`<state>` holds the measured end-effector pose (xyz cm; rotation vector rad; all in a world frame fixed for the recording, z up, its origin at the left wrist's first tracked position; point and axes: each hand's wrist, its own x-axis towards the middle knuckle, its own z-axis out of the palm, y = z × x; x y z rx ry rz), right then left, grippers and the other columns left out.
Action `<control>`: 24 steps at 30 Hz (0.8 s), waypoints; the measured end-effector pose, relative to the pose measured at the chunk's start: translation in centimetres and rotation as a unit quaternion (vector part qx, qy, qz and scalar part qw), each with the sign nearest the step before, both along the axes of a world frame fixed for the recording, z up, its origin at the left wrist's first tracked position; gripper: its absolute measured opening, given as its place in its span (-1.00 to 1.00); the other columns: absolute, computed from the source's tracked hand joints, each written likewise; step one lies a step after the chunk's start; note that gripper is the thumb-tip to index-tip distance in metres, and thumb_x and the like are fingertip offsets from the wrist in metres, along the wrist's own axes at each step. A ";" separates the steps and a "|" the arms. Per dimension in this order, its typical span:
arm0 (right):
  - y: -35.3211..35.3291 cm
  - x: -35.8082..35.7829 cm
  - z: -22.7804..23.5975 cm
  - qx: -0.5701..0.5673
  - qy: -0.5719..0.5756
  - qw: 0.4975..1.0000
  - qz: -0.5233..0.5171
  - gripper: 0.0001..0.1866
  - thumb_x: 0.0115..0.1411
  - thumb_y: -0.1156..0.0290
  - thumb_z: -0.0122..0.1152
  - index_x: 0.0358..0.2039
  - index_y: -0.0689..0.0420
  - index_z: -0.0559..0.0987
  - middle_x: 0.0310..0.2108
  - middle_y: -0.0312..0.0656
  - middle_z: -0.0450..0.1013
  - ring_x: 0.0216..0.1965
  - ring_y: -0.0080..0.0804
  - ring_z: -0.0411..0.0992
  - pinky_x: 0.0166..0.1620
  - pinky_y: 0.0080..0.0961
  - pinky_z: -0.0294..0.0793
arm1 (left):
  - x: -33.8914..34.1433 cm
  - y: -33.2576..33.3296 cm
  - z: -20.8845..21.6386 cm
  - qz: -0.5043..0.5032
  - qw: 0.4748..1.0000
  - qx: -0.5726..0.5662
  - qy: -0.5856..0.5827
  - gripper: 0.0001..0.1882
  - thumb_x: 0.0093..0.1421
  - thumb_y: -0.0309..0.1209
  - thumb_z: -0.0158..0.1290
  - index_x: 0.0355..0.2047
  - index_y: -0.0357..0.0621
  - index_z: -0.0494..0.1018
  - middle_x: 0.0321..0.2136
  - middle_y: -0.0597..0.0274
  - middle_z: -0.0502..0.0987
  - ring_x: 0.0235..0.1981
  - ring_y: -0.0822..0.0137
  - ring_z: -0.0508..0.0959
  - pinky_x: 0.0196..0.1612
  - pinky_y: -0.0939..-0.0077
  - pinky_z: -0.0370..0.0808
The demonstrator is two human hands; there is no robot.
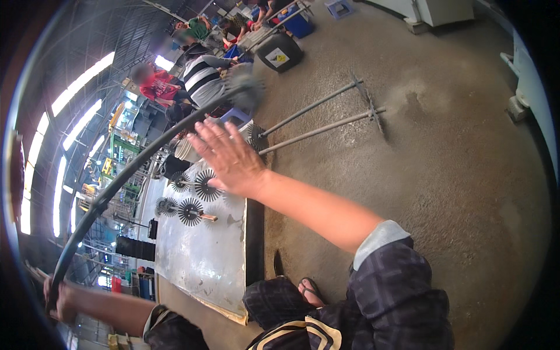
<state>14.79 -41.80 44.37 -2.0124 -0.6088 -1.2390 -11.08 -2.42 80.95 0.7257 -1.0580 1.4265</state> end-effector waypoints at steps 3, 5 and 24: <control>-2.2 -1.5 0.7 -0.051 0.006 0.997 -0.054 0.15 -0.22 0.02 0.48 0.30 0.01 0.00 0.28 -0.06 -0.02 0.34 -0.17 -0.10 0.34 -0.11 -0.15 | 7.8 1.4 -3.4 -0.129 0.987 -0.020 0.094 -0.72 -0.06 -0.14 -0.08 -0.61 -0.10 0.30 -0.66 0.22 0.32 -0.66 0.30 0.36 -0.56 0.41 0.31; -1.8 -1.8 -1.1 -0.064 0.051 0.996 -0.044 0.11 -0.22 0.06 0.48 0.29 -0.05 0.04 0.25 -0.07 0.01 0.31 -0.17 -0.03 0.32 -0.09 -0.09 | 13.4 -4.1 -9.9 -0.241 0.955 -0.109 0.133 -0.63 -0.03 -0.05 -0.09 -0.54 -0.13 0.33 -0.64 0.28 0.34 -0.67 0.39 0.34 -0.60 0.51 0.29; 5.5 7.1 0.9 -0.243 0.067 0.968 0.009 -0.87 -0.10 0.42 0.23 -0.46 0.00 0.53 -0.51 -0.16 0.52 -0.37 -0.19 0.55 -0.32 -0.29 0.51 | 16.6 4.8 -26.2 -0.280 0.927 -0.220 0.117 -0.62 0.07 -0.02 -0.16 -0.61 -0.08 0.24 -0.72 0.40 0.20 -0.74 0.50 0.22 -0.59 0.55 0.17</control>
